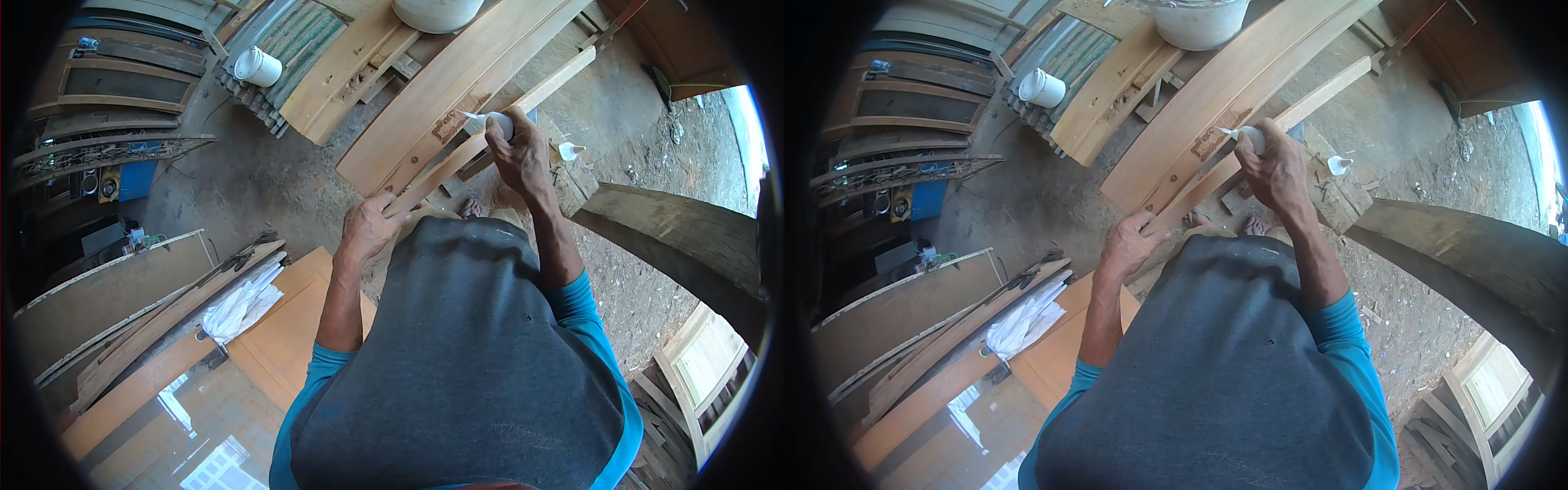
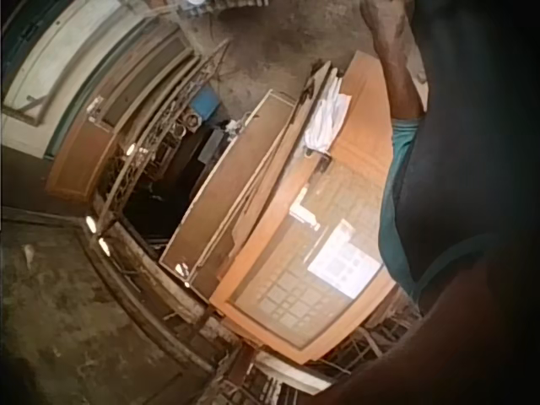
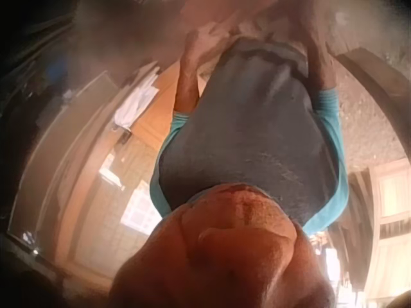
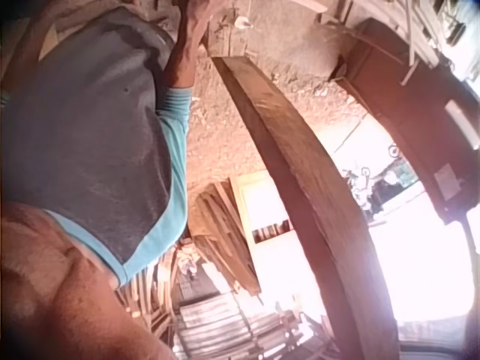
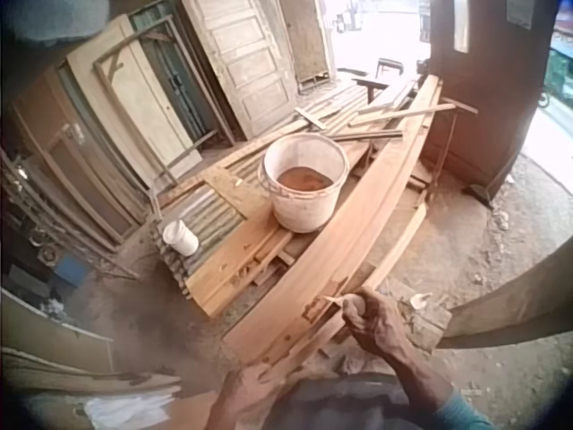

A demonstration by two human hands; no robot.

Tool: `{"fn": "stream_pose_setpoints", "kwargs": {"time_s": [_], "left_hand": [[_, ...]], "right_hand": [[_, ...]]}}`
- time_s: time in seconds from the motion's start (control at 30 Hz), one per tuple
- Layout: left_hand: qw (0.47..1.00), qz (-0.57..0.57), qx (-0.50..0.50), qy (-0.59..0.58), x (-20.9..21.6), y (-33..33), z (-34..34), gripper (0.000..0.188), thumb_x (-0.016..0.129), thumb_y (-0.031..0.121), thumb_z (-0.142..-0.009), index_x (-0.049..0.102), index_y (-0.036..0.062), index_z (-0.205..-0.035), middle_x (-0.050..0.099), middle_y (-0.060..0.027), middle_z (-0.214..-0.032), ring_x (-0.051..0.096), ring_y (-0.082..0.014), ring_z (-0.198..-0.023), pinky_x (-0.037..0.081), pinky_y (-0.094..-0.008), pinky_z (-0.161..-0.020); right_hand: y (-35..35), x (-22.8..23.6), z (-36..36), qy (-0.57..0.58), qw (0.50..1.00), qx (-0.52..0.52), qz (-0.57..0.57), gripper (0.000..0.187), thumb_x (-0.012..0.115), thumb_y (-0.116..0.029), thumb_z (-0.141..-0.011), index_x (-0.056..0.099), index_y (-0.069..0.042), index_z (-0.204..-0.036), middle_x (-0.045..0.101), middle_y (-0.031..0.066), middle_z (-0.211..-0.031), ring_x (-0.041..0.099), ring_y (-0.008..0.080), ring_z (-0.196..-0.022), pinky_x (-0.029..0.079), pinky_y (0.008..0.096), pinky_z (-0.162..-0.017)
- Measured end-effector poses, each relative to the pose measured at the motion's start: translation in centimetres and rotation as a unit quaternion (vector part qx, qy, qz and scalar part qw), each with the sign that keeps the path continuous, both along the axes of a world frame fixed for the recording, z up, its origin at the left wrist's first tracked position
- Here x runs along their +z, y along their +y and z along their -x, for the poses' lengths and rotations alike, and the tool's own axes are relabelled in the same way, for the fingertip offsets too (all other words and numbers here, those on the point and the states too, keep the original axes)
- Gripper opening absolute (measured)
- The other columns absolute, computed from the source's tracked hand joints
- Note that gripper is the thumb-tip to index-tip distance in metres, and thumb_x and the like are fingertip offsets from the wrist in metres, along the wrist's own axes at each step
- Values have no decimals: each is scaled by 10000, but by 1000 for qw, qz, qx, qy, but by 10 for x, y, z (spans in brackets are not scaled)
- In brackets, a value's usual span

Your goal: The person applies glue from a tube to a wooden plank and then uses a scraper to spread the glue into a recessed section of the wood.

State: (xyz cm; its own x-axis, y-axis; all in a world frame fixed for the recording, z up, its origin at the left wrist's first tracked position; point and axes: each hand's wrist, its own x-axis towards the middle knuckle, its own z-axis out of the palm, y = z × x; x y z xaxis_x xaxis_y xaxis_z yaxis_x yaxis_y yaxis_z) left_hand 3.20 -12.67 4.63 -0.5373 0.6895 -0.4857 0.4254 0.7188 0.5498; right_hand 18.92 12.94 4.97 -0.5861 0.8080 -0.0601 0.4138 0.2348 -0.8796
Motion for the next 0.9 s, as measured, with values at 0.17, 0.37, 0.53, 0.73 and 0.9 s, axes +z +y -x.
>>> {"fn": "stream_pose_setpoints", "kwargs": {"time_s": [0.17,0.37,0.53,0.73,0.9], "left_hand": [[1000,-3,-5,1,-3,0,2,376,852,333,-871,716,33,-1052,737,-200,-985,695,-374,-892,536,-449,-822],[1000,8,-10,3,-3,0,2,362,839,351,-883,733,54,-1060,764,-200,-985,732,-412,-936,553,-493,-838],[1000,3,6,-8,-5,-1,2,369,856,325,-870,745,48,-1087,735,-188,-973,699,-309,-873,533,-428,-815],[1000,14,8,-13,-4,0,2,373,857,326,-867,758,60,-1109,746,-179,-984,709,-308,-890,538,-423,-823],[1000,10,10,-14,-5,-1,2,384,858,327,-865,765,67,-1133,757,-171,-1004,723,-307,-918,543,-418,-840]], "right_hand": [[5,-1,-1,-18,1000,-15,-19,285,696,-276,-990,686,6,-1027,731,235,-865,750,360,-809,574,459,-738],[9,0,-2,-19,999,-49,5,284,695,-277,-991,705,-8,-1083,737,227,-893,749,336,-822,573,443,-757],[12,0,-2,-30,998,-50,6,297,683,-288,-996,709,-7,-1090,737,230,-906,745,332,-831,570,446,-769],[9,8,-1,-41,999,-10,20,310,683,-298,-994,703,3,-1070,733,237,-899,744,335,-830,568,449,-766],[11,-2,0,-30,999,-15,9,302,684,-290,-995,700,2,-1068,735,221,-873,746,330,-815,569,453,-754]]}}
